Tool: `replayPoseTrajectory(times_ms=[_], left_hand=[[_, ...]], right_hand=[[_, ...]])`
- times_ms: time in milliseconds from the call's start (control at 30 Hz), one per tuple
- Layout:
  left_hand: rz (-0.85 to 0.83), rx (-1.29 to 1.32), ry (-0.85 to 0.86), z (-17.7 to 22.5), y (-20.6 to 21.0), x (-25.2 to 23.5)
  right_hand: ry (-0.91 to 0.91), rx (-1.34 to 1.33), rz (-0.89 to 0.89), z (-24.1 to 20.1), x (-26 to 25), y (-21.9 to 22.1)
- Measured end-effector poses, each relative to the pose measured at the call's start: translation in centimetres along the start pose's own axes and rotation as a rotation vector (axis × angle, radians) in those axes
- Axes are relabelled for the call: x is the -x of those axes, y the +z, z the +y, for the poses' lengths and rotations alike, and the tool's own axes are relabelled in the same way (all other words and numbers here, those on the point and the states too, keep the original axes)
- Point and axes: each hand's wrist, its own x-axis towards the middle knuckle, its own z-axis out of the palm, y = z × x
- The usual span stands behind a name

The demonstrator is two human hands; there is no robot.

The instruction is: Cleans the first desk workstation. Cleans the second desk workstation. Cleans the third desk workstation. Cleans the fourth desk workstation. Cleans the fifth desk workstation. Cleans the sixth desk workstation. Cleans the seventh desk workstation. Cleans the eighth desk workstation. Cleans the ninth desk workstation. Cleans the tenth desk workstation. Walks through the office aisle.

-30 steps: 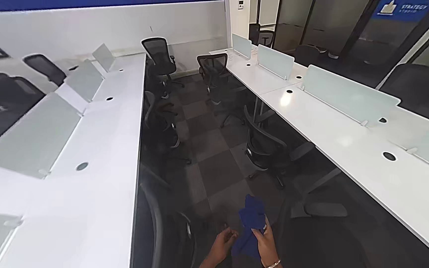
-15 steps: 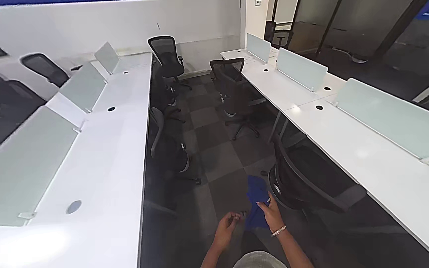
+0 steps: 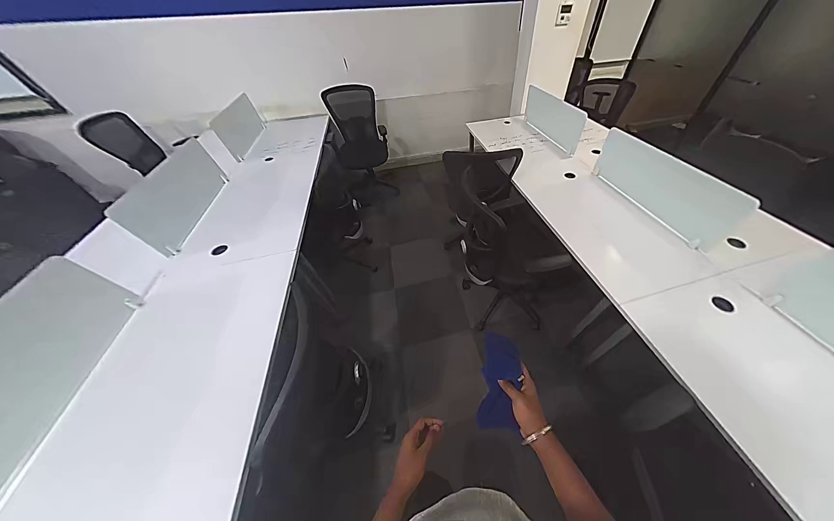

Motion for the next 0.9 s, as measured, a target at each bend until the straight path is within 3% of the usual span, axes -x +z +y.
replayPoseTrajectory(times_ms=[167,300,467,667,900], left_hand=[[0.064,0.021,-0.028,0.8,-5.1,-12.7],[0.069,0.045,-0.074,1.7,-9.7,-25.9],[0.027,0.034,-0.006,6.4,-17.4,-42.7],[0.045,0.018,0.013,12.3,-24.2,-57.7],[0.032,0.004,-0.069,12.7,-30.7,-76.7]], right_hand=[[0.032,-0.06,-0.089,-0.9,-12.2,7.2],[0.041,-0.009,-0.133,-0.1,-23.4,14.4],[0.051,0.041,-0.152,-2.6,-37.0,23.8],[0.059,-0.001,-0.099,-6.4,-51.5,32.0],[0.071,-0.1,-0.06,-4.8,-71.5,40.0]])
